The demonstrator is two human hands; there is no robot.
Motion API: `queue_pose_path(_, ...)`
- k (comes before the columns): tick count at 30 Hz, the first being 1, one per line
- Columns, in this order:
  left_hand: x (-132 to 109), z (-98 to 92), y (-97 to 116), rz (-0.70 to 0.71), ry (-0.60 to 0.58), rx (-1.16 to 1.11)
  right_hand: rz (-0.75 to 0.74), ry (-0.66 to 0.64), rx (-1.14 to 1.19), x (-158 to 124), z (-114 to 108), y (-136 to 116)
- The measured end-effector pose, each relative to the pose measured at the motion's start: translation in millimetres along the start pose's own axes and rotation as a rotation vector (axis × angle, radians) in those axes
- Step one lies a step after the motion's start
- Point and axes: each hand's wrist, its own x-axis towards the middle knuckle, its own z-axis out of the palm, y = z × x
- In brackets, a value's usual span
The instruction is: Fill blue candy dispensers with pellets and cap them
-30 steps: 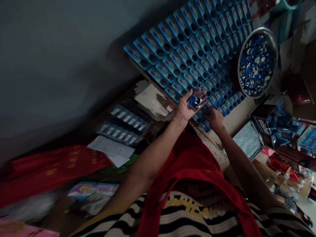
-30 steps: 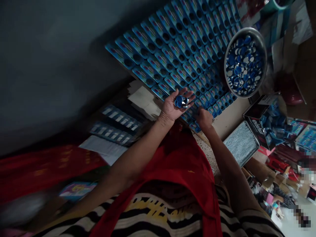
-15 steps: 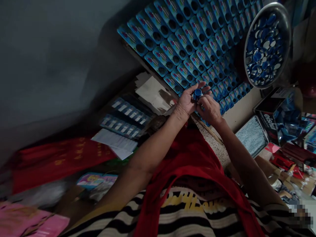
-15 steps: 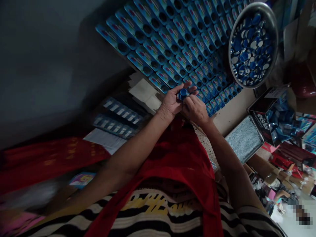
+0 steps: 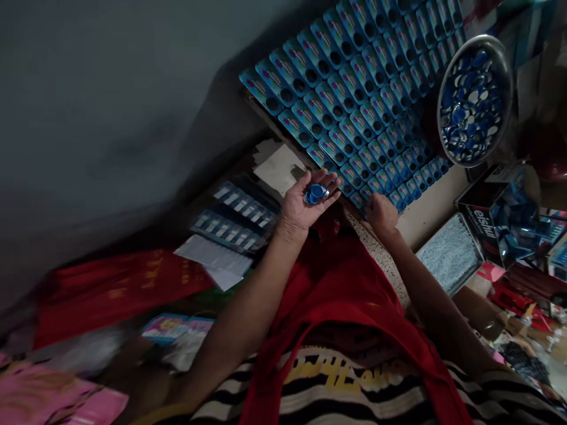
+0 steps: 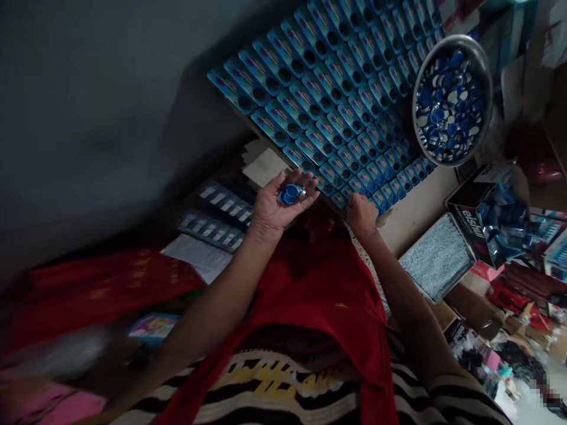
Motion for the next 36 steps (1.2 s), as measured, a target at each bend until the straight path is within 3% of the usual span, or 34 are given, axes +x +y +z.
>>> queue_pose_path(8, 3, -10.8, -11, -0.015, -0.140, -0.056, 0.042, -0.078, -0.120, 1, -6, 4)
queue_pose_path(17, 6, -32.4, -19, -0.023, -0.148, -0.077, 0.034, -0.053, -0.141, 22, -11, 9)
queue_pose_path(24, 4, -30.8, -37, -0.038, -0.166, -0.064, -0.033, -0.014, -0.113, 16, -24, 8)
queue_pose_path(29, -1, -27.1, -41, -0.012, -0.159, -0.077, -0.172, 0.153, 0.211, -6, -37, -17)
queue_pose_path(33, 0, -19.5, -52, 0.023, -0.067, -0.145, -0.240, 0.060, 0.588, -18, -16, -43)
queue_pose_path(36, 3, -13.9, -62, 0.051, -0.016, -0.190, -0.188, 0.070, 0.708, -21, 6, -48)
